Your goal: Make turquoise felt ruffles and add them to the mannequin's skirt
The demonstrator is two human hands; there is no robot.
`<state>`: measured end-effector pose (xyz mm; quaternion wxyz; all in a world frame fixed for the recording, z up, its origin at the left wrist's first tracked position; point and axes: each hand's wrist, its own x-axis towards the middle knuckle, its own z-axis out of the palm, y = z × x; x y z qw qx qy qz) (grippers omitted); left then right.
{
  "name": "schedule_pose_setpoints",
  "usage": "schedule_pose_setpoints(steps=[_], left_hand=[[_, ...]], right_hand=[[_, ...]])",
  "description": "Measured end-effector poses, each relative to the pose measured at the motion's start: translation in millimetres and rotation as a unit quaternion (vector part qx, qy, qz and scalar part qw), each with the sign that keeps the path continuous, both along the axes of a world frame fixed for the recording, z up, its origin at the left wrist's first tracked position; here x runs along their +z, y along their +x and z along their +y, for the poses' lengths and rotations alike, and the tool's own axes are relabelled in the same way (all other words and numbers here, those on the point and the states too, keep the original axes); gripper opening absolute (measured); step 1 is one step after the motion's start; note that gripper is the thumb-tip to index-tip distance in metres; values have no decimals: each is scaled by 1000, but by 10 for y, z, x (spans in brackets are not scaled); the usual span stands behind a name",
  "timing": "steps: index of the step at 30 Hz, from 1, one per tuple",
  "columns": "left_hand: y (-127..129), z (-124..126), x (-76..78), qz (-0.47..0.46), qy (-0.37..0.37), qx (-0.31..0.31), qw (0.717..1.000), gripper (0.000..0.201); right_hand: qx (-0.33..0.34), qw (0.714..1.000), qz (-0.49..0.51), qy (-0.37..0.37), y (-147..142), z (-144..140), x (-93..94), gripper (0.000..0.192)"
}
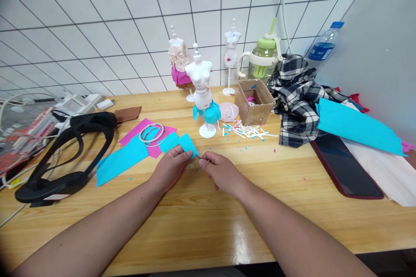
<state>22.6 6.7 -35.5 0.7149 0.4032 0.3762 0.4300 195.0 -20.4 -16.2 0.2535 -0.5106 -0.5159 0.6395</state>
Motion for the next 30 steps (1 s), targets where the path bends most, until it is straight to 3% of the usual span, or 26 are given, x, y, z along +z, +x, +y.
schedule_pose_setpoints(steps=[30], left_hand=[[-12,16,-49,9,0,-4,1000,20]], right_hand=[[-1,1000,-16,-1,13,-3,23,19]])
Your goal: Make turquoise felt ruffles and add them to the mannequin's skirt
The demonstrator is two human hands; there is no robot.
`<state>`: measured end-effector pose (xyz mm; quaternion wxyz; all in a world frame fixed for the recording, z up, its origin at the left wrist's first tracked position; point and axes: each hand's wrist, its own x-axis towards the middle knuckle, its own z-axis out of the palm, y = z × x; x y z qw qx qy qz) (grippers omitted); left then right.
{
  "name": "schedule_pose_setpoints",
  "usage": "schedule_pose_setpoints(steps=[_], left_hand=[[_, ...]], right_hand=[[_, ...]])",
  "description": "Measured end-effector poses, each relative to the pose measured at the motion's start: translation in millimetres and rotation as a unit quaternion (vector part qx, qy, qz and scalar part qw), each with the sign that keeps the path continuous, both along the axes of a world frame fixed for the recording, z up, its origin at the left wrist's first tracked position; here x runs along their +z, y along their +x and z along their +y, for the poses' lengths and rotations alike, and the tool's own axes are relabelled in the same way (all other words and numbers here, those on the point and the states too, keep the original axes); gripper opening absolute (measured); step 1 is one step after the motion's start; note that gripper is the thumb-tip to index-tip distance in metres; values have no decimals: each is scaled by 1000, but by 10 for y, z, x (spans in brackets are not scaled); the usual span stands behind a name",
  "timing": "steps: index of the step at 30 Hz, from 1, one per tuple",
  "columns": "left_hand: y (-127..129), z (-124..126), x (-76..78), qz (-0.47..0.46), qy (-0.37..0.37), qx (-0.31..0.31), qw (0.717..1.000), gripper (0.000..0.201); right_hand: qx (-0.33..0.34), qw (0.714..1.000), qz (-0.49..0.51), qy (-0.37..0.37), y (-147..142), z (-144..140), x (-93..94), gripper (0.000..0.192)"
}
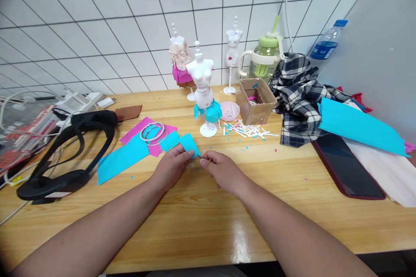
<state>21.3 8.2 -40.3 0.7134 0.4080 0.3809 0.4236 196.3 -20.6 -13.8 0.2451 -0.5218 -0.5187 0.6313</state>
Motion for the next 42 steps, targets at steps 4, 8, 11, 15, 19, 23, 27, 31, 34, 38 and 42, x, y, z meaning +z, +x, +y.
schedule_pose_setpoints(steps=[4,8,11,15,19,23,27,31,34,38,42], left_hand=[[-2,0,0,0,1,2,1000,20],[-3,-4,5,4,2,5,1000,21],[-4,-6,6,3,2,2,1000,23],[-4,-9,8,4,-2,0,1000,23],[2,-12,17,1,-4,1,1000,23],[15,-13,37,-12,-14,14,1000,17],[32,-4,69,-30,-9,51,998,9],[37,3,100,-32,-17,57,998,11],[37,5,112,-28,-21,66,997,13],[31,6,108,-23,-19,61,998,14],[21,1,90,-21,-5,26,999,14]], right_hand=[[-3,1000,9,0,-3,-4,5,20],[-4,1000,13,-4,-9,1,26,23],[-3,1000,13,-7,-9,6,34,24],[-2,1000,19,-4,-3,6,22,23],[-1,1000,18,0,3,-5,29,23],[3,1000,-1,-3,-2,-3,42,22],[-7,999,-10,45,-19,-4,-20,23],[30,995,-21,89,-51,-29,-114,21],[46,993,-36,102,-75,-46,-142,21],[45,992,-43,107,-87,-49,-125,22],[42,992,-41,110,-87,-47,-115,21]])
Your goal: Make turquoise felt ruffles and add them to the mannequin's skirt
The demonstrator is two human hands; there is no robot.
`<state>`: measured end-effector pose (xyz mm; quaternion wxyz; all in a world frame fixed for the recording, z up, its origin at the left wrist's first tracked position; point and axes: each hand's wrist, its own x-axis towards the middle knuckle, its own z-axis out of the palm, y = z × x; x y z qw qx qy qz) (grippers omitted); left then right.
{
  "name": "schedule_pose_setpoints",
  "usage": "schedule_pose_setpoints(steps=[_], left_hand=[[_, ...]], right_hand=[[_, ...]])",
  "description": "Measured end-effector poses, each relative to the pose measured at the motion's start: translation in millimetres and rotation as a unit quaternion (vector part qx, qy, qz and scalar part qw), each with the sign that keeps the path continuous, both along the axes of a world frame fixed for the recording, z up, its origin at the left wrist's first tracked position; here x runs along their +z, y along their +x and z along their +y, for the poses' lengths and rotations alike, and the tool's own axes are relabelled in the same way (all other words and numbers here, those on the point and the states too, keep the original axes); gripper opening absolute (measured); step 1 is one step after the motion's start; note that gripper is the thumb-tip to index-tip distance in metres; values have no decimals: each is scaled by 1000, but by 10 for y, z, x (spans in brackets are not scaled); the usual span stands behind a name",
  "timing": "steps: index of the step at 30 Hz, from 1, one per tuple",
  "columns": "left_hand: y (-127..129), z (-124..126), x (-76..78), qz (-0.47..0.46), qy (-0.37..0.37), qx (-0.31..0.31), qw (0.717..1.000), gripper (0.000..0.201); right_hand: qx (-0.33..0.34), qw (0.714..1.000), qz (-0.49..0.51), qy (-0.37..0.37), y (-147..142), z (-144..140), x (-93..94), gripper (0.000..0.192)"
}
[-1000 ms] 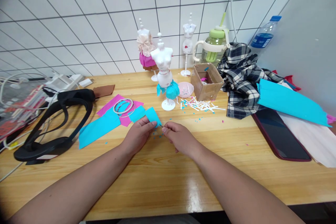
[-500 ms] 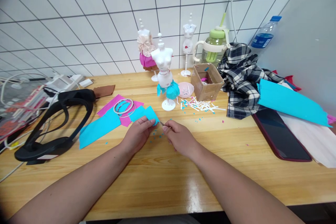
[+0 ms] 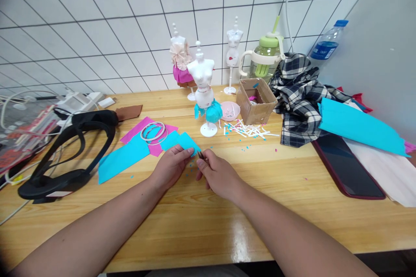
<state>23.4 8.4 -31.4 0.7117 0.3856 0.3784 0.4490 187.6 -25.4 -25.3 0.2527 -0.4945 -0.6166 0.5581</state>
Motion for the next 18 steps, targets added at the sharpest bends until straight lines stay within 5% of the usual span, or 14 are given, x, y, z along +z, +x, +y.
schedule_pose_setpoints(steps=[18], left_hand=[[-3,-3,-5,3,0,6,1000,11]], right_hand=[[-8,1000,18,-19,-7,1,-15,21]])
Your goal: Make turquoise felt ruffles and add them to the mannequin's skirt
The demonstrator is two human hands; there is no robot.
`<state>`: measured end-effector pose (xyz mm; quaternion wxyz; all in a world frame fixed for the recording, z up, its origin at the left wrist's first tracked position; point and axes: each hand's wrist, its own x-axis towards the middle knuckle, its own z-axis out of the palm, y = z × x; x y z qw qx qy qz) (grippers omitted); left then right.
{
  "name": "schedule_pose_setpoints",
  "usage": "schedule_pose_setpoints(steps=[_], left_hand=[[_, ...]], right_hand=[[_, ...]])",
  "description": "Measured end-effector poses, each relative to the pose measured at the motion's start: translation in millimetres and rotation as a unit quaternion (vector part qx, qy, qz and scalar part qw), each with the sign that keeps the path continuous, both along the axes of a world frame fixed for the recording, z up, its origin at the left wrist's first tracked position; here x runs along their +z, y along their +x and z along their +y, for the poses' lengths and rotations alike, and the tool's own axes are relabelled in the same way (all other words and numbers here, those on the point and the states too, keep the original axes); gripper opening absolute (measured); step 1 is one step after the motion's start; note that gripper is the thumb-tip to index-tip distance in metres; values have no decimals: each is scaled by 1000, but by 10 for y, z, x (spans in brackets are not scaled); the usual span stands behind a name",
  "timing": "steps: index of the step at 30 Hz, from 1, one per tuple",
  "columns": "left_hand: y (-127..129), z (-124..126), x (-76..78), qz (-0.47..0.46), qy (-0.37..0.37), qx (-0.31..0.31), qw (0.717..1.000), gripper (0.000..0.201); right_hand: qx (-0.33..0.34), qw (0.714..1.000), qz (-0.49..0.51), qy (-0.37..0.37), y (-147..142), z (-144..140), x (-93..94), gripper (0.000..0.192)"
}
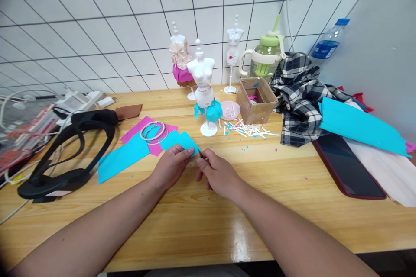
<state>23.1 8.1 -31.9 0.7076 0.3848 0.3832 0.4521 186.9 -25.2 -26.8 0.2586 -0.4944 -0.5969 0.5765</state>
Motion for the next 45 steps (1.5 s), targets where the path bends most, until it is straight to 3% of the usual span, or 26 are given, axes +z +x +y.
schedule_pose_setpoints(steps=[19,27,33,45], left_hand=[[0,-8,9,7,5,-17,1000,14],[23,-3,3,5,2,25,1000,13],[-12,-10,-44,23,3,-29,999,19],[-19,-14,-58,24,5,-52,998,22]], right_hand=[[11,1000,7,-9,-7,-3,10,20],[-40,987,-124,98,189,73,121,40],[-1,964,-236,122,255,89,216,40],[11,957,-255,136,226,93,203,42]])
